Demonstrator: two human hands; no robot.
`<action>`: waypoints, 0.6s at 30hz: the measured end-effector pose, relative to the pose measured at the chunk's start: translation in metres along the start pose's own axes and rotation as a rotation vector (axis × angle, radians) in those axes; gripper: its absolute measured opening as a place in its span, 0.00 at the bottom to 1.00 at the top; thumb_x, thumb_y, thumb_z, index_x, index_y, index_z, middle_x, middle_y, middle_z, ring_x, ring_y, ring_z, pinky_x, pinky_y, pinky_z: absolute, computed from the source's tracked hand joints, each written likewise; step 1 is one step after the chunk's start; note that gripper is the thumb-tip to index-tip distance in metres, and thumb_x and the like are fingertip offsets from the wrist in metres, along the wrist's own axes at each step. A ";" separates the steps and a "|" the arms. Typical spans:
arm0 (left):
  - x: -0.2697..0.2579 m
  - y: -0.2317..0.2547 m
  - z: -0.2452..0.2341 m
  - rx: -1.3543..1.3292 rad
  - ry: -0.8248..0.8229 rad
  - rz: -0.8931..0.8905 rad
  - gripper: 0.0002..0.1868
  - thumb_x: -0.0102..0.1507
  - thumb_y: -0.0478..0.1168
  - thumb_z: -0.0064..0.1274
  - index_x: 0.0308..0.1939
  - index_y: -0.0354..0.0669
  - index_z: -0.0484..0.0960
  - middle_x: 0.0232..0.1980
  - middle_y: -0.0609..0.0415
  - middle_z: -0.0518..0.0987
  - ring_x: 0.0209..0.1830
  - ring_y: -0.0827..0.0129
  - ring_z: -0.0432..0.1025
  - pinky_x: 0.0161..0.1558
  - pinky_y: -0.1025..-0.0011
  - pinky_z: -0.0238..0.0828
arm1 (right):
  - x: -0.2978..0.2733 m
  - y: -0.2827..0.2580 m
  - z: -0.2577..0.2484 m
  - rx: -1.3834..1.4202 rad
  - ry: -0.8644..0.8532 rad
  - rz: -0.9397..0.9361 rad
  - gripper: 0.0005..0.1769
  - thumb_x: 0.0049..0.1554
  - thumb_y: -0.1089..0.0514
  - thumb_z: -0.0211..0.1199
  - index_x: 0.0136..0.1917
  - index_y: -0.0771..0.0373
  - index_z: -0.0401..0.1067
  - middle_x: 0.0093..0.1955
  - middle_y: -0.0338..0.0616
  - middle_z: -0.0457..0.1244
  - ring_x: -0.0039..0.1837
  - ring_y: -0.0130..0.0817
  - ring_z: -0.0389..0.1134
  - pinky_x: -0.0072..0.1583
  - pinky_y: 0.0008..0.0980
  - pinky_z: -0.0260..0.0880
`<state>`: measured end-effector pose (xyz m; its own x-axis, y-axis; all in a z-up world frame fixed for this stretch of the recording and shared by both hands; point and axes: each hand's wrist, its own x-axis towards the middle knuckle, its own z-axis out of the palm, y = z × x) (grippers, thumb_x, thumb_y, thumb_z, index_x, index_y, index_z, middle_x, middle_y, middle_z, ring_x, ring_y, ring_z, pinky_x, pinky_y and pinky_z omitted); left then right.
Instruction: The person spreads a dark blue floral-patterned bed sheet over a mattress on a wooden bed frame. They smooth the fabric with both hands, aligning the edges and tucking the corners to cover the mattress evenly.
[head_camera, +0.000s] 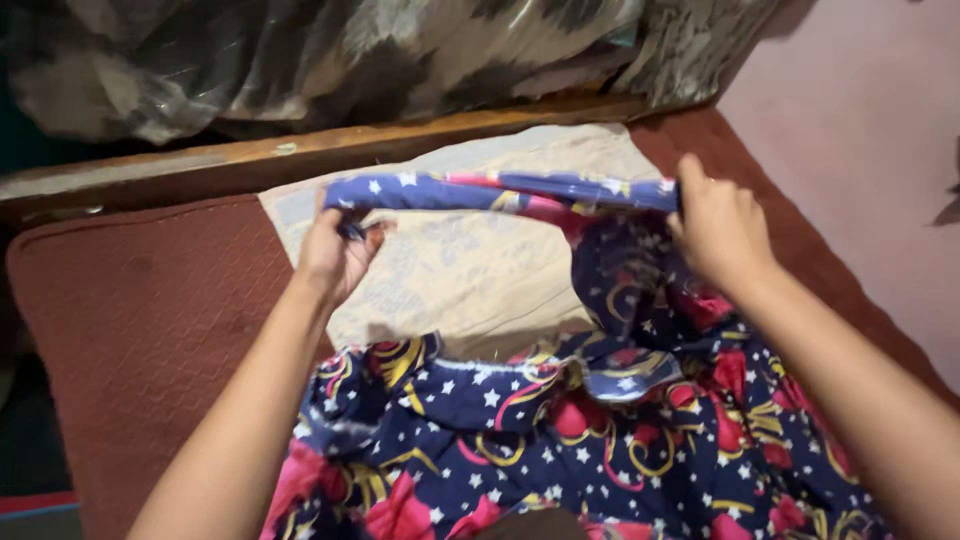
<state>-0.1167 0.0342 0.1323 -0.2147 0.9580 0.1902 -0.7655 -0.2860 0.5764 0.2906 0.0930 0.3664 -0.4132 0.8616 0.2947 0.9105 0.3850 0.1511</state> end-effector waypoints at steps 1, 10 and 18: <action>0.006 0.005 0.008 -0.050 -0.043 0.072 0.21 0.69 0.37 0.38 0.67 0.54 0.64 0.66 0.44 0.73 0.61 0.49 0.73 0.59 0.61 0.72 | 0.015 0.006 -0.006 0.029 -0.021 0.044 0.20 0.58 0.62 0.62 0.62 0.64 0.62 0.55 0.65 0.67 0.59 0.66 0.68 0.59 0.56 0.68; -0.092 -0.144 -0.014 1.316 -0.361 -0.716 0.44 0.58 0.65 0.60 0.75 0.59 0.64 0.81 0.45 0.50 0.80 0.50 0.42 0.76 0.47 0.42 | 0.067 0.058 0.173 0.504 -0.251 -0.546 0.62 0.60 0.47 0.72 0.81 0.75 0.28 0.80 0.82 0.41 0.78 0.67 0.51 0.71 0.50 0.54; -0.131 -0.215 -0.110 1.440 -0.367 -0.422 0.21 0.61 0.52 0.61 0.54 0.48 0.86 0.86 0.59 0.35 0.83 0.48 0.14 0.79 0.50 0.23 | -0.084 0.004 0.346 0.219 -0.752 -0.440 0.58 0.39 0.50 0.81 0.78 0.50 0.56 0.81 0.55 0.48 0.73 0.53 0.58 0.68 0.45 0.63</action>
<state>0.0095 -0.0275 -0.1038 0.1803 0.9758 -0.1240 0.5295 0.0099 0.8482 0.3350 0.1367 0.0157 -0.6754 0.5804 -0.4550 0.6867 0.7198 -0.1012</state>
